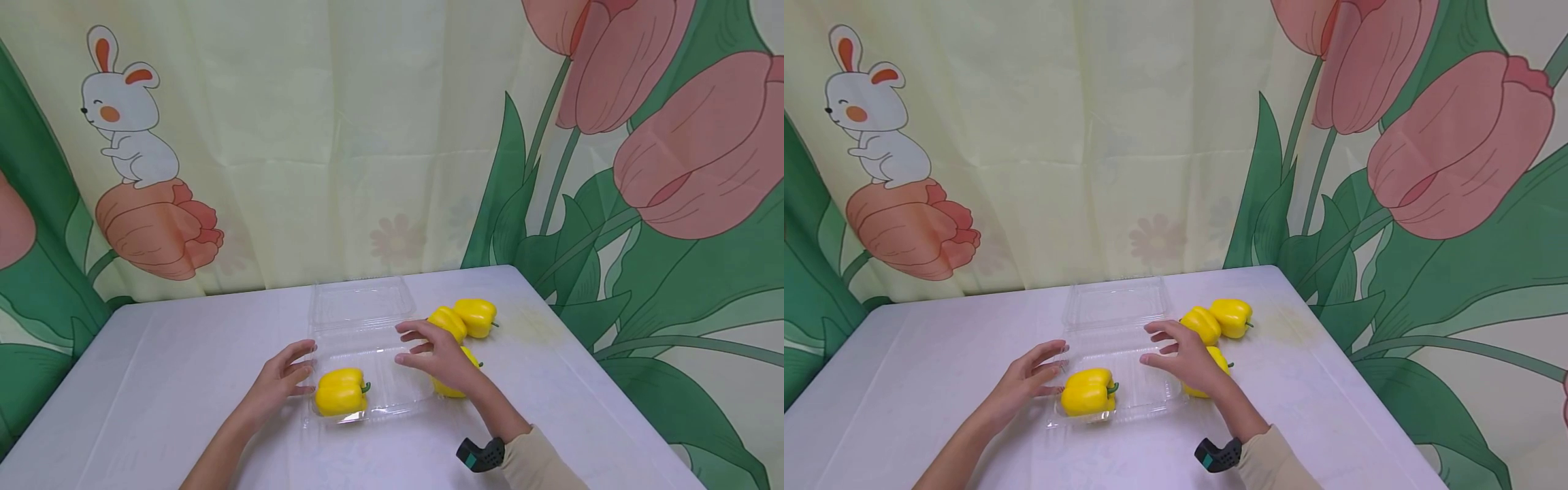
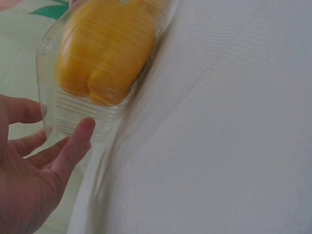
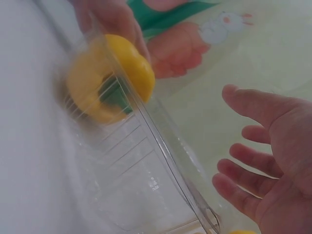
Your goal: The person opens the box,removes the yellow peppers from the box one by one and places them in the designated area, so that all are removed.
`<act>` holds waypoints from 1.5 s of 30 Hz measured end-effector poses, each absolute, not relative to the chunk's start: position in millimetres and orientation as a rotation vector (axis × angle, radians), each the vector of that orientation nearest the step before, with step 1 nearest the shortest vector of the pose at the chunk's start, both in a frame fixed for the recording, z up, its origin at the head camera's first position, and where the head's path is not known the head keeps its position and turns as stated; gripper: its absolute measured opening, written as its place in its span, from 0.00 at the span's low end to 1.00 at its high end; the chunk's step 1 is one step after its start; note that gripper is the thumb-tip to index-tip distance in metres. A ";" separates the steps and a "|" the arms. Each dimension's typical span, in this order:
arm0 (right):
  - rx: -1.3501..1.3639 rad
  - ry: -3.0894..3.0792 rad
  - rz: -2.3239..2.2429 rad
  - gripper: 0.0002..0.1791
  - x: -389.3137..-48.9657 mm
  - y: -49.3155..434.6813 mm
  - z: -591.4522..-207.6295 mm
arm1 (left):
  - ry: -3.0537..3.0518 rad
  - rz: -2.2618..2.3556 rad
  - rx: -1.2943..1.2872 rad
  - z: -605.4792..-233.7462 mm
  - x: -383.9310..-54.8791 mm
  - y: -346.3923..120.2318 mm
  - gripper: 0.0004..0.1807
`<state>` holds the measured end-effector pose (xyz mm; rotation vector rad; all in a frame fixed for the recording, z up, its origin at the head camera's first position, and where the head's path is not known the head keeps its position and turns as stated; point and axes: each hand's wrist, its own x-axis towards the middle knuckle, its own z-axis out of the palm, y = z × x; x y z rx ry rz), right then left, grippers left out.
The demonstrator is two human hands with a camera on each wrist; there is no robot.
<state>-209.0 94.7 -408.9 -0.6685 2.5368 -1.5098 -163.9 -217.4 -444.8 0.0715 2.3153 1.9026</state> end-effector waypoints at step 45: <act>-0.791 2.486 -1.454 0.27 -203.1 76.4 -415.7 | 2.300 1.917 0.072 -446.0 -164.5 -218.3 0.28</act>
